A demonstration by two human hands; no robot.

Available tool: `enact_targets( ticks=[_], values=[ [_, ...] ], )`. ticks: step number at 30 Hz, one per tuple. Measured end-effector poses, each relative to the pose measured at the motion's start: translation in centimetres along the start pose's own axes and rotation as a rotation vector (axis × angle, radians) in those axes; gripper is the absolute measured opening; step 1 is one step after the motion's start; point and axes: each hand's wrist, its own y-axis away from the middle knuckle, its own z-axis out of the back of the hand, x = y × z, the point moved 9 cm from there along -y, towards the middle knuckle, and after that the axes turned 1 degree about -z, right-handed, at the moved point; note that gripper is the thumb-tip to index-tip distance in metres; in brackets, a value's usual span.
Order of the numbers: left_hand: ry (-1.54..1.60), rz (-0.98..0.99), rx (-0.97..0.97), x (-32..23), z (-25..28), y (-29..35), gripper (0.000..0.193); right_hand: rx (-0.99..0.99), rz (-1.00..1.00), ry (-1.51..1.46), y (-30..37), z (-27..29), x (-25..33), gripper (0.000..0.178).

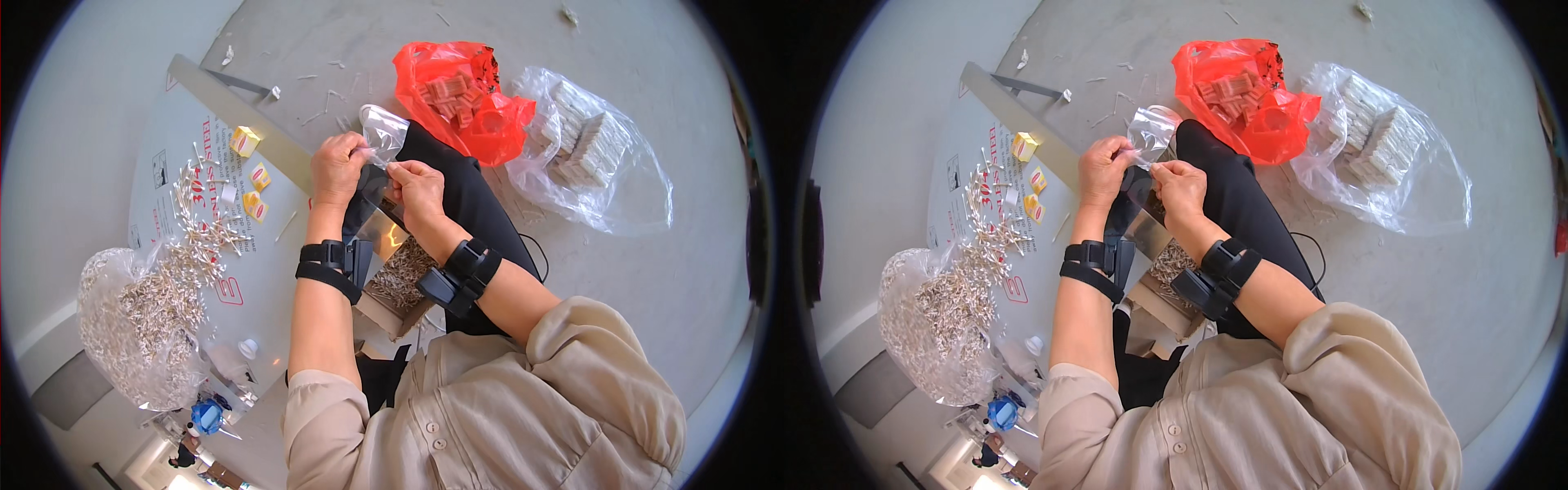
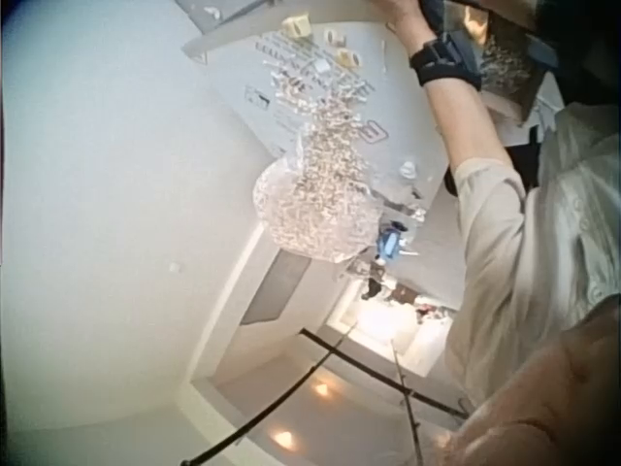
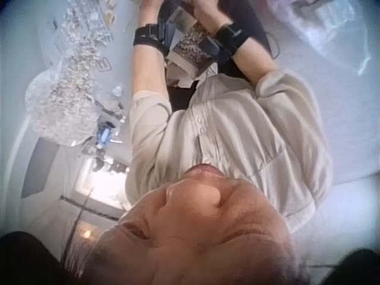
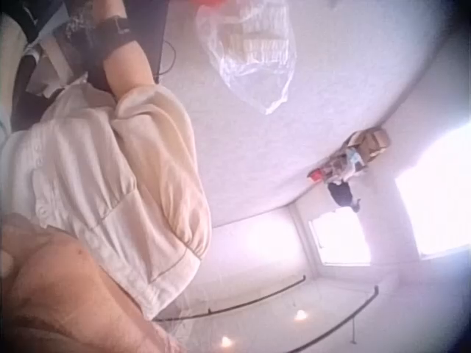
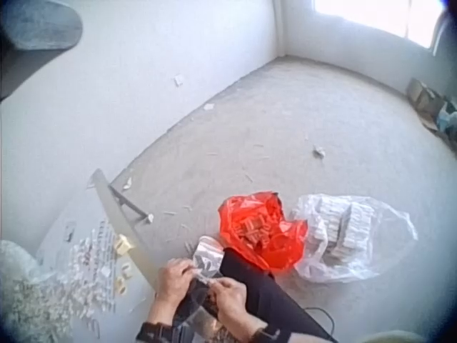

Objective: Manually sorting, aligning, and packaging cotton swabs into bundles or containers at a workbench.

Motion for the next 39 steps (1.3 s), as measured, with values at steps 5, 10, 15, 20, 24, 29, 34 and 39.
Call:
enact_targets(
  ticks=[5,10,15,20,24,29,34,39],
  values=[
    [-0.031,-0.087,0.068,-1.0,0.1,-0.2,0.009,0.011,-0.038,-0.064,0.1,0.1,-0.2,0.009],
    [-0.045,-0.181,0.025,-2.3,0.8,0.6,0.009,0.025,0.001,-0.043,0.8,0.1,0.2,0.007],
    [-0.229,-0.340,-0.077,-4.2,1.7,1.7,0.018,0.036,0.104,0.005,2.0,-0.1,1.4,0.007],
    [-0.372,-0.360,-0.067,-4.7,1.6,2.6,0.020,0.060,0.138,0.030,2.2,0.0,1.3,0.007],
    [-0.304,-0.354,-0.031,-4.3,2.5,3.2,0.019,0.037,0.175,0.134,3.1,0.2,1.1,0.007],
    [0.264,0.068,0.246,0.1,2.9,3.7,0.017,0.098,0.166,0.192,3.2,0.5,-0.8,0.007],
    [0.269,0.316,0.268,2.3,3.1,4.8,0.013,0.101,0.400,0.409,4.2,0.2,-1.1,0.007],
    [0.084,0.287,0.191,2.8,4.1,6.0,0.014,0.114,0.477,0.676,5.3,-0.8,-1.1,0.010]
  ],
)
